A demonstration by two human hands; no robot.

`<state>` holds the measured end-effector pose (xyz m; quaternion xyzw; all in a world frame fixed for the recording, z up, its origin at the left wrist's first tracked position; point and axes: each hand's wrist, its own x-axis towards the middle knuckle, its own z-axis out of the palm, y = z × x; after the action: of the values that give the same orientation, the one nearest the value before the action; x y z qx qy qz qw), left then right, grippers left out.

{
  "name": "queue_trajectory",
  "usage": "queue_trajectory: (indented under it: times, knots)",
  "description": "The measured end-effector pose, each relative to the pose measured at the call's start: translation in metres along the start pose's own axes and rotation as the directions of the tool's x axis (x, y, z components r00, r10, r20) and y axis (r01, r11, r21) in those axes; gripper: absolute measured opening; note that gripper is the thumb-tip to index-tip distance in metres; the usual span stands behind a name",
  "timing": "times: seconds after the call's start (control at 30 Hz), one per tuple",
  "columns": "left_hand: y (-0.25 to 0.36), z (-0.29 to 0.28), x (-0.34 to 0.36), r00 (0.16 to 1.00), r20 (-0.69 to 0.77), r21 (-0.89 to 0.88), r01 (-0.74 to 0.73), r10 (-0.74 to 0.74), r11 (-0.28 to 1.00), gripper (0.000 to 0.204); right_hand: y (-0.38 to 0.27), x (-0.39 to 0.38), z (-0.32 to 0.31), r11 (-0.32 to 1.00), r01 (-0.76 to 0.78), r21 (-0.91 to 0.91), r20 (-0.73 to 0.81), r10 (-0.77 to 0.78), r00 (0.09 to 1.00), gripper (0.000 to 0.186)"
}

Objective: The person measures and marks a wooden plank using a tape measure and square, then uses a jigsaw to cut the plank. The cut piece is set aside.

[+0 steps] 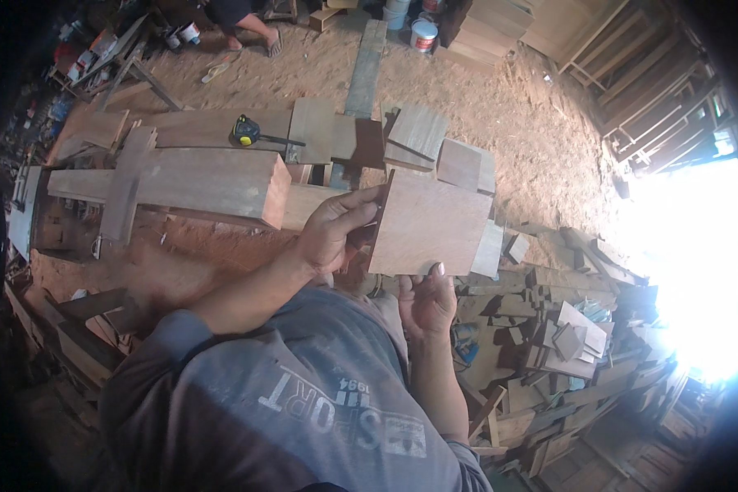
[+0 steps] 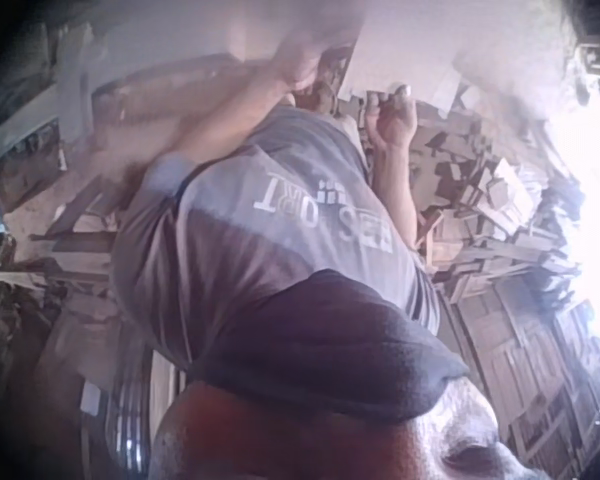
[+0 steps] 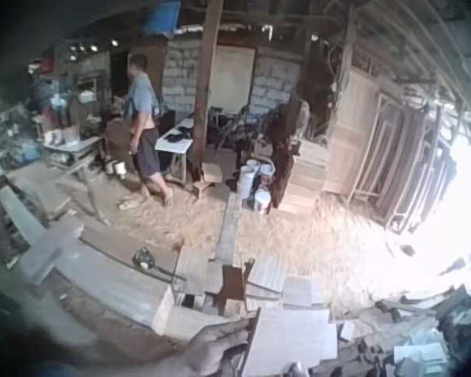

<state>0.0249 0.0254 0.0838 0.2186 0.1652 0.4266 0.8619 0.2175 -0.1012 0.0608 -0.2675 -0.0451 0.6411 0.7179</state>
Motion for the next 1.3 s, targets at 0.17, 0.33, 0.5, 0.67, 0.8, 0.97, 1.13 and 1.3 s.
queue_trajectory:
  times: [0.17,0.33,0.5,0.67,0.8,0.97,1.13,1.3]
  knots:
    - [0.003,-0.002,0.004,0.999,-0.014,-0.068,0.036,-0.037,0.997,0.042,-0.001,-0.002,-0.004,0.998,0.034,-0.061,-0.11,-0.041,0.993,0.03]
    - [-0.004,0.002,0.01,0.98,0.065,0.562,-0.19,0.186,0.805,0.038,-0.008,0.006,-0.005,0.949,-0.04,-0.313,-0.155,-0.01,0.988,0.039]
    - [-0.013,-0.019,0.011,0.77,0.618,0.75,-0.638,0.157,0.175,0.039,-0.05,-0.008,-0.027,0.961,-0.262,-0.093,-0.164,0.245,0.956,0.105]
    - [-0.042,-0.053,0.0,0.654,0.756,0.652,-0.752,-0.011,0.102,0.034,-0.047,-0.017,-0.059,0.915,-0.224,-0.336,-0.476,0.041,0.878,0.048]
    - [-0.058,-0.089,0.008,0.87,0.483,0.865,-0.455,0.102,-0.211,0.056,-0.041,-0.001,-0.074,0.892,-0.08,-0.446,-0.481,-0.164,0.861,0.029]
    - [-0.068,-0.124,0.029,0.968,0.251,0.923,-0.247,-0.024,-0.296,0.079,-0.033,0.04,-0.095,0.869,-0.047,-0.492,-0.459,-0.213,0.863,0.029]
    - [-0.085,-0.13,0.03,0.964,0.261,0.908,-0.23,0.042,-0.35,0.084,-0.032,0.055,-0.112,0.599,-0.349,-0.721,-0.495,-0.092,0.864,0.055]
    - [-0.09,-0.132,0.028,0.959,0.276,0.908,-0.236,0.069,-0.347,0.083,-0.07,0.055,-0.083,-0.5,-0.376,-0.781,-0.291,-0.241,0.926,0.08]
